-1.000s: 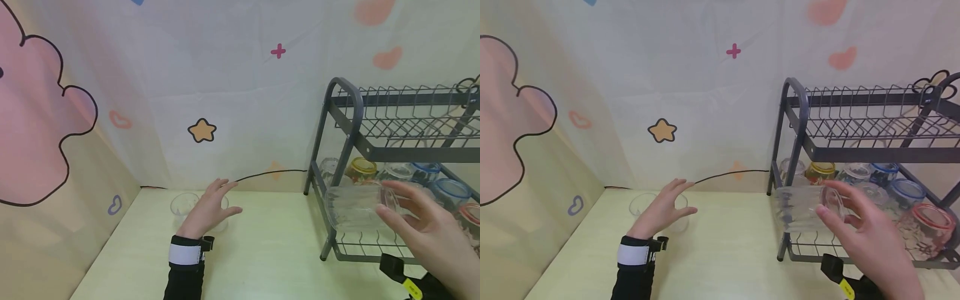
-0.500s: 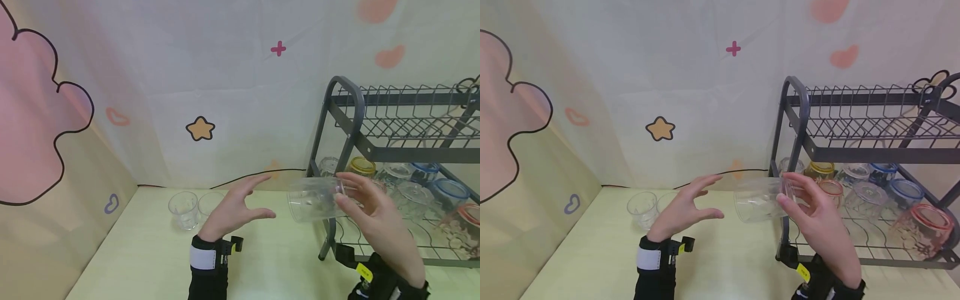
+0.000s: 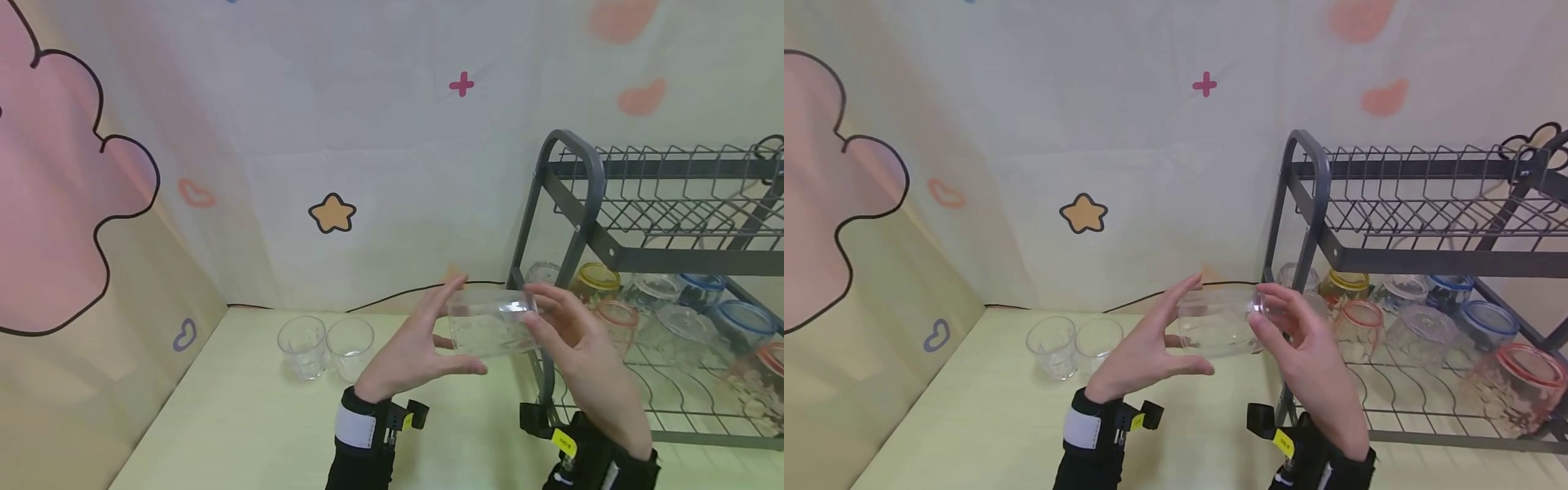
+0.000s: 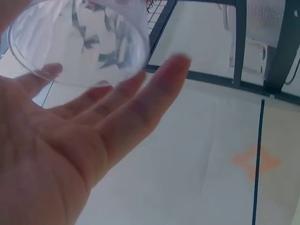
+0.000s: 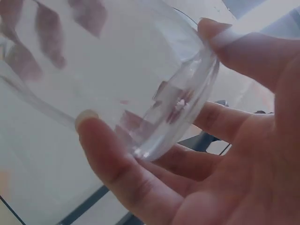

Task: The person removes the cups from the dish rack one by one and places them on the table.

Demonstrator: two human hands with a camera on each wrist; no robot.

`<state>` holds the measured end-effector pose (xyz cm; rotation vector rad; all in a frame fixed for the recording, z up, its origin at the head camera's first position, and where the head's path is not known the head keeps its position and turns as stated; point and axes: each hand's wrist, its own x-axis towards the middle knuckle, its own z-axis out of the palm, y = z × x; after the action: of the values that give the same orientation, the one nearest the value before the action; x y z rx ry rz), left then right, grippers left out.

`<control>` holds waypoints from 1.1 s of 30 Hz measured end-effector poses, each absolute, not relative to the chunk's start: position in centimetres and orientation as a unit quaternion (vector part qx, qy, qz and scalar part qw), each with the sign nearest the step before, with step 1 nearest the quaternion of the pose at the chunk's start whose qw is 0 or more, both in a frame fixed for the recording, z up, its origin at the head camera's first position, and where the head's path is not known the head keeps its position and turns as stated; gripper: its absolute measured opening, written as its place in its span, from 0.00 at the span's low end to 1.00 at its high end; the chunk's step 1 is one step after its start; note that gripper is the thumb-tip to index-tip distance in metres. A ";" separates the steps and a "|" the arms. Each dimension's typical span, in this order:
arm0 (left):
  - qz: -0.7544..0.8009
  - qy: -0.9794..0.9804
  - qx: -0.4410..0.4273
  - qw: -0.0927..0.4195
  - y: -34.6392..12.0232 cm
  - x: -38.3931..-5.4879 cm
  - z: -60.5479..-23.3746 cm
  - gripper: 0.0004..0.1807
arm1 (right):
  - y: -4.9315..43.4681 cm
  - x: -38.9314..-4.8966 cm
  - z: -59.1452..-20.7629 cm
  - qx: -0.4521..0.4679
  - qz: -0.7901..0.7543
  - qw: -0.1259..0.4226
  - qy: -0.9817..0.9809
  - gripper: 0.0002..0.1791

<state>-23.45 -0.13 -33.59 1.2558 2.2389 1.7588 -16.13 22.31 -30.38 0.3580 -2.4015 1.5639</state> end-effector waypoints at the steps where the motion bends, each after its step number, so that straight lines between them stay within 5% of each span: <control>1: 0.572 0.717 0.399 0.020 0.0 -23.5 -33.6 0.59 | 22.2 -16.2 -30.4 0.127 0.543 0.126 -0.821 0.26; 15: 0.607 0.698 0.378 -0.036 -0.5 -24.1 -33.9 0.50 | 21.2 -18.0 -31.0 0.158 0.591 0.084 -0.787 0.27; 25: 0.580 0.720 0.370 -0.092 -0.9 -24.2 -33.8 0.48 | 21.8 -17.1 -30.1 0.088 0.463 0.098 -0.876 0.37; 33: 0.555 0.739 0.371 -0.089 -1.2 -24.4 -34.4 0.45 | 24.2 -15.7 -30.3 0.081 0.448 0.111 -0.884 0.37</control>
<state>-24.41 -1.24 -34.44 1.2366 2.4634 1.8496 -15.69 24.17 -30.32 0.2392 -2.5958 1.3150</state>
